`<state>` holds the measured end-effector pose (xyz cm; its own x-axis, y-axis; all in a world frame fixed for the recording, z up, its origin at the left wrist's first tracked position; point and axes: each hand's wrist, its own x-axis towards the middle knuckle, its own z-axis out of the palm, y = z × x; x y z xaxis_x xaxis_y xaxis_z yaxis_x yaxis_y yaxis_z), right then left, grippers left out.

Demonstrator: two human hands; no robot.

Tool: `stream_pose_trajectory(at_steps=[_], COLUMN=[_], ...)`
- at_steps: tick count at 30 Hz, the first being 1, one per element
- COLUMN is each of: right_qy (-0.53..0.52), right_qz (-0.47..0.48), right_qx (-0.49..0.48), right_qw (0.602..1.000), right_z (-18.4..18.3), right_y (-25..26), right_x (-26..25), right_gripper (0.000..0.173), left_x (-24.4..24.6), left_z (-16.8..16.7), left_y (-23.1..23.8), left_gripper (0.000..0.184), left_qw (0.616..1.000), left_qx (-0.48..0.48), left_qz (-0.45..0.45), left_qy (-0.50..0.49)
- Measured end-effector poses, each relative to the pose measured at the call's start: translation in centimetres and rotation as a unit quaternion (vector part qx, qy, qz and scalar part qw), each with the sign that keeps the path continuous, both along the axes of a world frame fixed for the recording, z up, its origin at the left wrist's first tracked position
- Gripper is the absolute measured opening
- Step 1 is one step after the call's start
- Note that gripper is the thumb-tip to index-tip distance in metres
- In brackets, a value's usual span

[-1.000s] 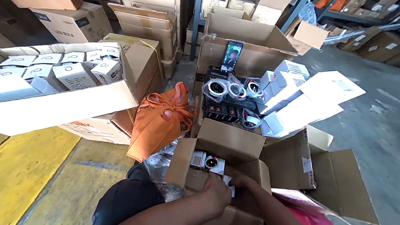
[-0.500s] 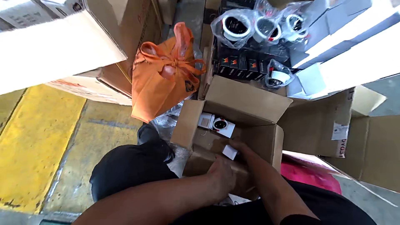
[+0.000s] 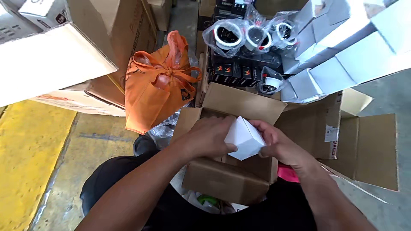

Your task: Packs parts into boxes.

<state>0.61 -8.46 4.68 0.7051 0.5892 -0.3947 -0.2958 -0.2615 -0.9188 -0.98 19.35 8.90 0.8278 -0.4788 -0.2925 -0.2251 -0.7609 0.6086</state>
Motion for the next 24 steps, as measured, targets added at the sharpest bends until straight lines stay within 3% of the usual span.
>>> stream_pose_trajectory(at_steps=[3,7,12,15,17,19,22,24], right_qy=[-0.076,-0.169,-0.202,-0.237,-0.331,-0.472,-0.632,-0.661], right_qz=[-0.031,-0.085,-0.227,-0.291,-0.282,-0.246,-0.182,-0.155], right_qx=[-0.039,-0.108,-0.138,-0.094,-0.095,-0.11,-0.095,-0.07], right_qw=[0.996,0.976,0.943,0.922,0.895,0.839,0.747,0.731], right_z=[0.2,2.4,3.2,3.0,2.2,1.6,1.6,1.8], right_y=[0.8,1.1,0.4,1.7,2.3,2.7,3.6,4.6], right_x=[-1.5,-1.9,-2.5,-3.0,-3.5,-3.5,-3.0,-2.8], right_gripper=[0.087,0.089,0.082,0.074,0.08,0.078,0.064,0.056], left_x=[-0.2,-0.5,-1.3,-1.8,-2.4,-3.0,-2.9,-2.7], left_z=[0.2,0.9,0.8,0.1,0.2,0.2,0.4,0.7], left_y=[0.2,1.0,1.3,0.7,0.2,-0.4,-1.2,-1.4], left_gripper=[0.045,0.042,0.012,0.026,0.056,0.078,0.07,0.056], left_qw=[0.998,0.984,0.962,0.96,0.962,0.946,0.924,0.924], left_qx=[-0.061,-0.157,-0.187,-0.212,-0.241,-0.282,-0.315,-0.299], left_qz=[0.024,0.079,0.115,0.073,0.085,0.16,0.218,0.24], left_qy=[0.004,-0.024,-0.16,-0.169,-0.091,-0.014,0.01,0.007])
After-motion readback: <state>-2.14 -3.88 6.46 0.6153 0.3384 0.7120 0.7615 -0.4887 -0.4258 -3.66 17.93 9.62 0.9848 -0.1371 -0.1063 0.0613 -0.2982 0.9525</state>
